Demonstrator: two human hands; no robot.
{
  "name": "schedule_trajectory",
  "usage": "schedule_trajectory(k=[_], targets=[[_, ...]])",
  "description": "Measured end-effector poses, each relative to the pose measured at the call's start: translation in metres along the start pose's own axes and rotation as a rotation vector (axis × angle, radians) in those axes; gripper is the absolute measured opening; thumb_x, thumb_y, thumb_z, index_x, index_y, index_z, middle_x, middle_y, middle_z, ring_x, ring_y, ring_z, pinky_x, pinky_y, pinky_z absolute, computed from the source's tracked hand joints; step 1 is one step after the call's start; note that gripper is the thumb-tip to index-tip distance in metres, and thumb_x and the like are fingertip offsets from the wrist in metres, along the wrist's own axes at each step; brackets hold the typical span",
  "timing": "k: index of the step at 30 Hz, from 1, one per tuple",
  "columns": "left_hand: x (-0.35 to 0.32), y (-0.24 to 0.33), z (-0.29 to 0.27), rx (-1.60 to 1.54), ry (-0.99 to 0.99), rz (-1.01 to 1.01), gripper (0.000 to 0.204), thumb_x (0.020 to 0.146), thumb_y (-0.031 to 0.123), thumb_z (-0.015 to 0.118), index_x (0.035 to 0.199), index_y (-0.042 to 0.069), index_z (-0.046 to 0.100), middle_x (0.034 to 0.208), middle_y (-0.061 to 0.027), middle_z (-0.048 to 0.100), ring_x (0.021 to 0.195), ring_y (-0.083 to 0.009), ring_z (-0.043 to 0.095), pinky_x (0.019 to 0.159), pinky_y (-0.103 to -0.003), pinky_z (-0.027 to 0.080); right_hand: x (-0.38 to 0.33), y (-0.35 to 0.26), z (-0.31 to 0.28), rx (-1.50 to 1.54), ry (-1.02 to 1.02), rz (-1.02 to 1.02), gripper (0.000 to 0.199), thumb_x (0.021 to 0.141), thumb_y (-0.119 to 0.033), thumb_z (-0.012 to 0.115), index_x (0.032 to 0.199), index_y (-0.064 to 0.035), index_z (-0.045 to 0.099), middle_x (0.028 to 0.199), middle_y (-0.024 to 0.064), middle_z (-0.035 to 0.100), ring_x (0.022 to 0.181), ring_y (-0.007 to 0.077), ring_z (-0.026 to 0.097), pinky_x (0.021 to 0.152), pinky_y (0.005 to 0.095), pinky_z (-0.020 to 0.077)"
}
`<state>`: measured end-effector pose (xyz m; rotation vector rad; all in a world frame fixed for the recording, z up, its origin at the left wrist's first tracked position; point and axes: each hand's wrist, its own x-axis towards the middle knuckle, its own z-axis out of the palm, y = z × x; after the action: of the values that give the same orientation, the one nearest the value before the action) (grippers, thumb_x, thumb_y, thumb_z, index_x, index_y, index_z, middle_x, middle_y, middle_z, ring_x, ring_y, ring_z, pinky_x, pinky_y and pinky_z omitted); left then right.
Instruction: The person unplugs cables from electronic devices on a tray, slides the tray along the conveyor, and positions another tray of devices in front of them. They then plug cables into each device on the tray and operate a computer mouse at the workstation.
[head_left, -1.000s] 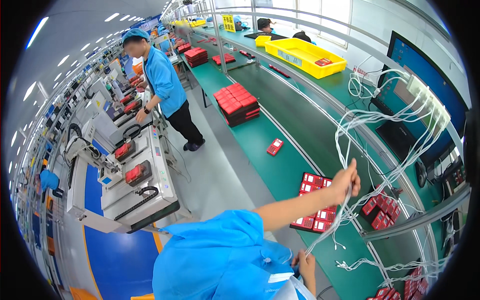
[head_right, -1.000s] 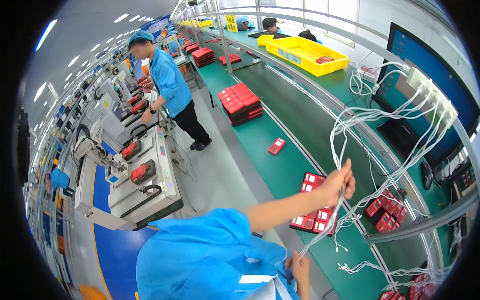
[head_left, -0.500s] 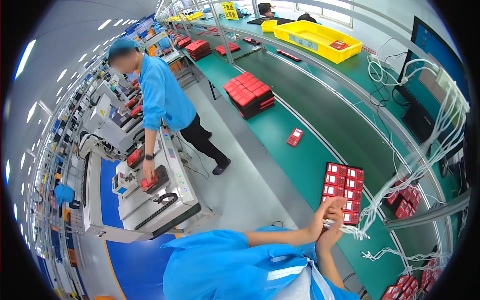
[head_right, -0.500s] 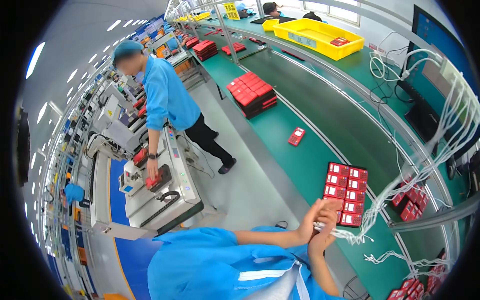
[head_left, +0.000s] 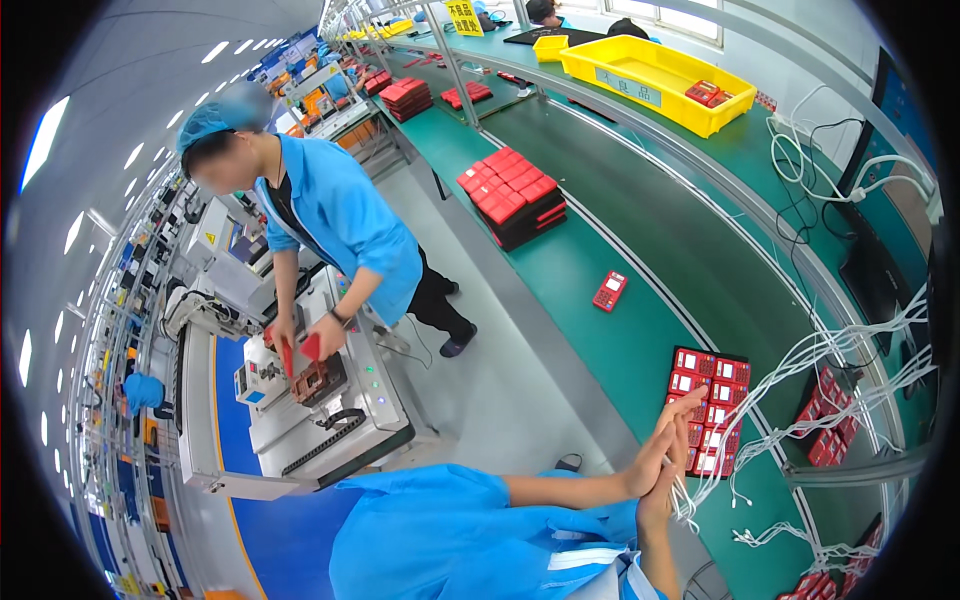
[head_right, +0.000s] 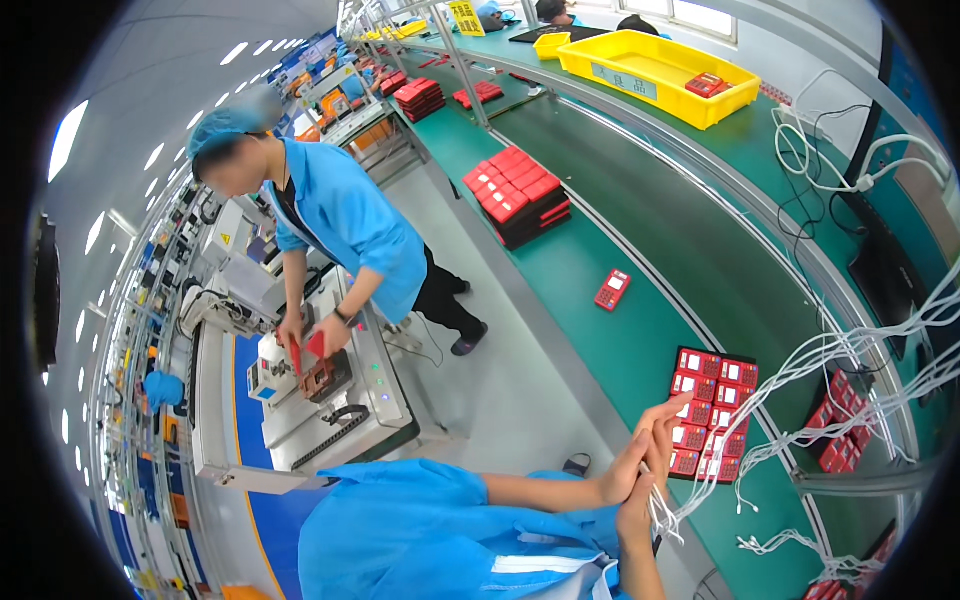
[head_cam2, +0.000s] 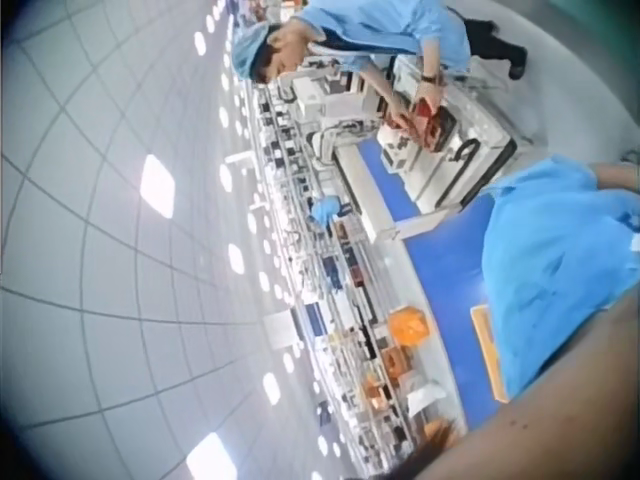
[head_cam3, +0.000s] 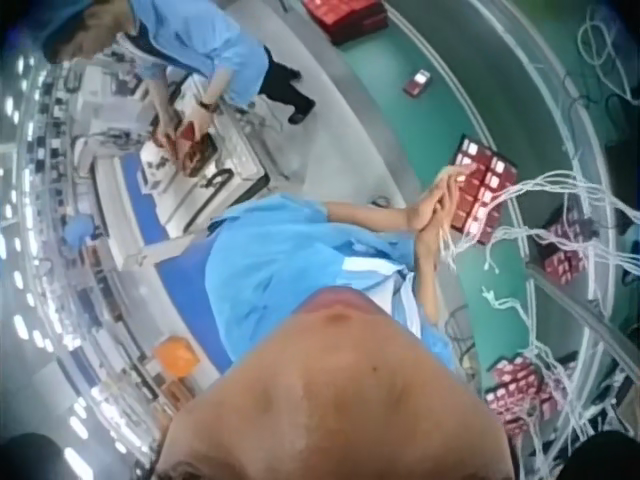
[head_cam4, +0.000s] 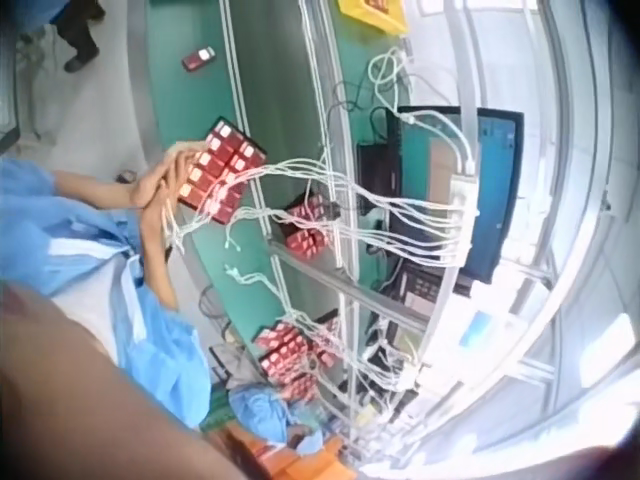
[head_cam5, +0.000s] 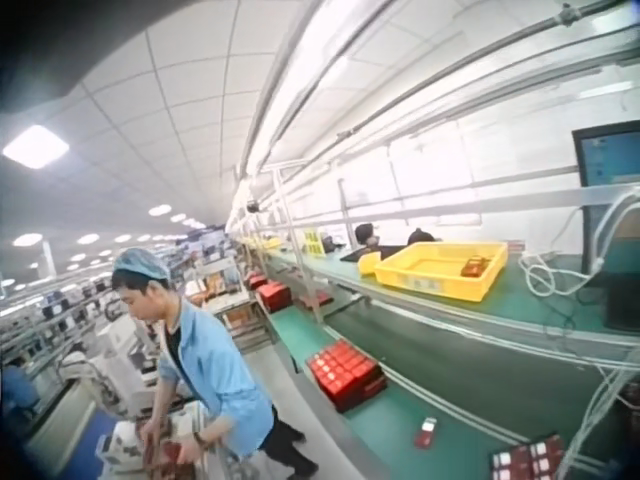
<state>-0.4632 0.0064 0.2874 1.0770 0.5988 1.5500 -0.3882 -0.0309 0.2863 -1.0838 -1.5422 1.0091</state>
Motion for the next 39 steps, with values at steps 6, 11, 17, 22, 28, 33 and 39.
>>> schedule_trajectory(k=[6, 11, 17, 22, 28, 33, 39], targets=[[0.006, -0.04, 0.03, -0.072, -0.027, -0.097, 0.06, 0.102, 0.043, 0.027, 0.144, 0.0, 0.029, 0.153, -0.0153, 0.025, 0.141, -0.0253, 0.024, 0.115, -0.036, 0.016, 0.012, 0.026, -0.016, -0.021, 0.271, 0.154, 0.055, 0.103, -0.037, 0.025, 0.142, 0.0017, 0.035, 0.147, 0.0159, 0.034, 0.135, 0.0267, 0.035, 0.108, 0.0341, 0.0303], [-0.01, -0.116, -0.073, 0.245, 0.131, -0.171, 0.067, 0.1, 0.056, 0.025, 0.146, 0.008, 0.027, 0.147, -0.0116, 0.034, 0.131, -0.0253, 0.039, 0.104, -0.039, 0.036, 0.037, 0.088, -0.056, -0.153, -0.257, 0.127, 0.033, 0.093, -0.025, 0.057, 0.118, -0.0032, 0.062, 0.108, 0.016, 0.055, 0.097, 0.0283, 0.054, 0.083, 0.0372, 0.0448], [0.046, -0.202, -0.173, 0.577, 0.177, -0.554, 0.031, 0.096, 0.03, 0.056, 0.111, 0.003, 0.056, 0.098, -0.0072, 0.063, 0.081, -0.0162, 0.062, 0.066, -0.028, 0.05, 0.042, 0.164, -0.113, 0.363, 0.255, 0.809, 0.024, 0.087, -0.016, 0.069, 0.098, 0.0052, 0.063, 0.082, 0.0121, 0.068, 0.068, 0.0201, 0.069, 0.061, 0.0304, 0.0585], [0.125, -0.249, -0.182, 1.037, -0.041, -0.55, 0.05, 0.088, 0.036, 0.065, 0.128, 0.008, 0.053, 0.072, -0.01, 0.065, 0.066, -0.0183, 0.062, 0.064, -0.033, 0.049, 0.063, 0.224, -0.128, 0.063, 0.128, 0.927, 0.021, 0.082, -0.016, 0.075, 0.086, 0.0037, 0.067, 0.073, 0.0102, 0.067, 0.061, 0.0157, 0.066, 0.053, 0.0271, 0.0559], [0.152, -0.278, -0.192, 0.84, -0.411, -0.898, 0.054, 0.085, 0.022, 0.07, 0.134, 0.013, 0.051, 0.066, -0.0032, 0.06, 0.053, -0.0093, 0.053, 0.046, -0.025, 0.043, 0.128, 0.284, -0.13, 0.25, 0.282, 0.737, 0.021, 0.09, -0.015, 0.064, 0.095, 0.0057, 0.066, 0.085, 0.0144, 0.069, 0.075, 0.0203, 0.069, 0.069, 0.0319, 0.0591], [0.145, -0.282, -0.207, 0.553, -0.337, -0.946, 0.051, 0.088, 0.015, 0.066, 0.136, 0.013, 0.05, 0.068, -0.0033, 0.058, 0.053, -0.0085, 0.052, 0.045, -0.024, 0.045, 0.175, 0.324, -0.118, 0.182, 0.276, 0.57, 0.023, 0.091, -0.016, 0.063, 0.099, 0.0058, 0.065, 0.094, 0.0172, 0.069, 0.085, 0.0224, 0.069, 0.078, 0.029, 0.0576], [0.146, -0.277, -0.209, 0.607, -0.307, -0.96, 0.053, 0.089, 0.015, 0.065, 0.138, 0.012, 0.048, 0.068, -0.0028, 0.057, 0.054, -0.008, 0.052, 0.046, -0.024, 0.045, 0.187, 0.336, -0.108, 0.256, 0.148, 0.496, 0.023, 0.091, -0.018, 0.063, 0.098, 0.0033, 0.066, 0.097, 0.0126, 0.071, 0.086, 0.0156, 0.069, 0.077, 0.0248, 0.0567]])
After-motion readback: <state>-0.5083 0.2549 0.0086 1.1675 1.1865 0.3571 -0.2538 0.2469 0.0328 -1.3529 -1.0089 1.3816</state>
